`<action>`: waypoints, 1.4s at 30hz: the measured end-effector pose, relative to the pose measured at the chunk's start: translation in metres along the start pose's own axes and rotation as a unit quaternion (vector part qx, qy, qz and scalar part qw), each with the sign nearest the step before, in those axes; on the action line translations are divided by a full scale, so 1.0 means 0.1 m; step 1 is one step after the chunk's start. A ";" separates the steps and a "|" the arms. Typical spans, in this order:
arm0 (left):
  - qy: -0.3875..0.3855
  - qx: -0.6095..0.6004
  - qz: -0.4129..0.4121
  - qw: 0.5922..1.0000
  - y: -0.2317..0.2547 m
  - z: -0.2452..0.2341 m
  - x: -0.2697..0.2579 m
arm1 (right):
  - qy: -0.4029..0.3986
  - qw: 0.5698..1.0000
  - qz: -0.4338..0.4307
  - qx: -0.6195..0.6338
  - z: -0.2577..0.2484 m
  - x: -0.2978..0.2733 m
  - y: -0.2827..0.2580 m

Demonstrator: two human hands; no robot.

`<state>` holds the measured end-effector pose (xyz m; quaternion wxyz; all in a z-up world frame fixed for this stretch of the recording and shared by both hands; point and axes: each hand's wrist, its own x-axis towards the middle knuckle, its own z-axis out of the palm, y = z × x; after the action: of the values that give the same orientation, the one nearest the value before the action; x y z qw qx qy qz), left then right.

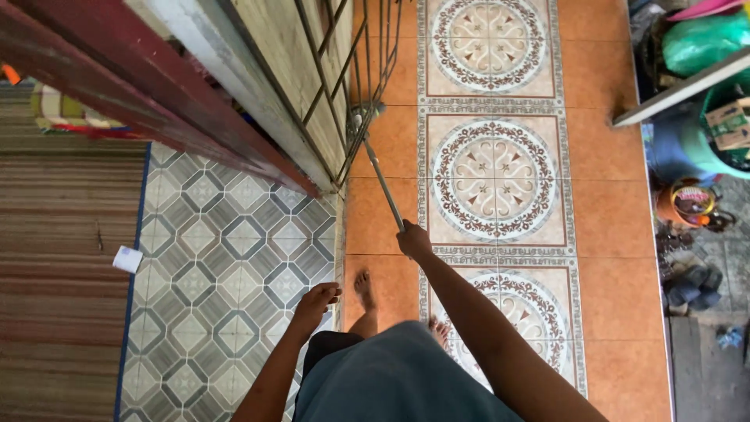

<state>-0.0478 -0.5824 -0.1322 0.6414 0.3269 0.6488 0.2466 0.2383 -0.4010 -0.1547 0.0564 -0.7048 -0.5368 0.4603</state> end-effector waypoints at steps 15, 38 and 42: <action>-0.169 0.107 0.042 0.979 0.50 0.66 0.87 | 0.006 0.999 0.037 0.005 -0.03 -0.88 1.62; -0.279 0.445 0.221 0.822 -0.57 3.17 -0.81 | -0.041 0.961 0.191 0.197 -0.56 -4.25 2.80; -0.310 0.388 0.245 0.833 -0.69 3.27 -0.91 | -0.014 0.993 0.097 0.065 -0.75 -4.56 2.86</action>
<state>0.2665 -0.7276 -0.1402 0.5482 0.7563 0.3570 0.0096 0.4924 -0.8579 -0.0078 0.0498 -0.7421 -0.4357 0.5069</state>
